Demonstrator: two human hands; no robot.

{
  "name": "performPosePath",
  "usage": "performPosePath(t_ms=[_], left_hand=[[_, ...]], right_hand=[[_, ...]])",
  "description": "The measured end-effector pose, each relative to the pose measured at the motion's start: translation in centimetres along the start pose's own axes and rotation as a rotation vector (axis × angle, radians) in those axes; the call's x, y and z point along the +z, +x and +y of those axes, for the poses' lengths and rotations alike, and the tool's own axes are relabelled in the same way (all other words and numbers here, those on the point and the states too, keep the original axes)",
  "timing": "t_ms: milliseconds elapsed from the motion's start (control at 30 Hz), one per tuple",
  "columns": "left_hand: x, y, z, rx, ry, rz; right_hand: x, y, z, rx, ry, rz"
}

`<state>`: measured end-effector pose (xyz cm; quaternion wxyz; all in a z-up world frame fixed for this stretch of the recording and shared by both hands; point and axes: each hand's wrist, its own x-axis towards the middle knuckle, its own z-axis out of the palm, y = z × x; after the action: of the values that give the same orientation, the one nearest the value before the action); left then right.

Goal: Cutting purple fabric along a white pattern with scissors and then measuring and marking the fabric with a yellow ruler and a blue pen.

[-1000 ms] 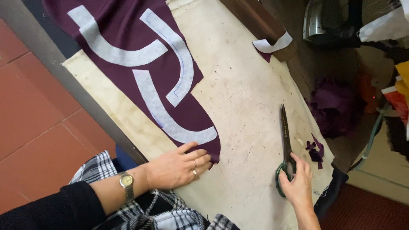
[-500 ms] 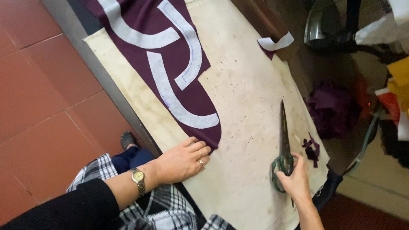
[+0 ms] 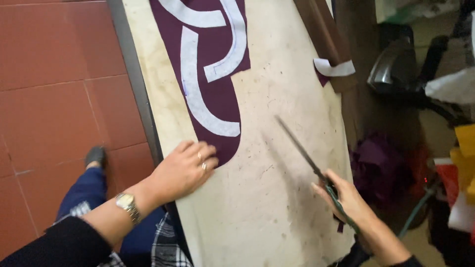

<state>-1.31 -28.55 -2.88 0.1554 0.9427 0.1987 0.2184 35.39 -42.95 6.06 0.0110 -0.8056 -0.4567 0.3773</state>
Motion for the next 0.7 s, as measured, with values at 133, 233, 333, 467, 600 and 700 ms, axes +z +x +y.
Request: performPosePath(t_ms=[133,233,333,467,600,700], left_hand=[[-0.3,0.2,0.7,0.126,0.098,0.069],[2.6,-0.1,0.8,-0.007,0.116,0.058],[3.0,-0.5,0.5,0.007,0.096,0.047],[3.0,-0.6,0.2,-0.009,0.105,0.117],[2.8,-0.5,0.2,-0.012,0.085,0.069],[3.0,-0.7,-0.1,-0.024,0.073,0.065]], right_hand=[[-3.1,4.0,-1.2,-0.147,-0.144,-0.42],[-4.2,7.1,0.3,-0.229,-0.35,-0.608],[-6.1,8.8,0.6,-0.428,-0.299,-0.754],[-6.3,11.6,0.2,-0.55,-0.336,-0.796],[-5.9,13.3,-2.9,-0.502,-0.441,-0.853],[-5.6,14.8,-4.5,-0.506,-0.514,-0.892]])
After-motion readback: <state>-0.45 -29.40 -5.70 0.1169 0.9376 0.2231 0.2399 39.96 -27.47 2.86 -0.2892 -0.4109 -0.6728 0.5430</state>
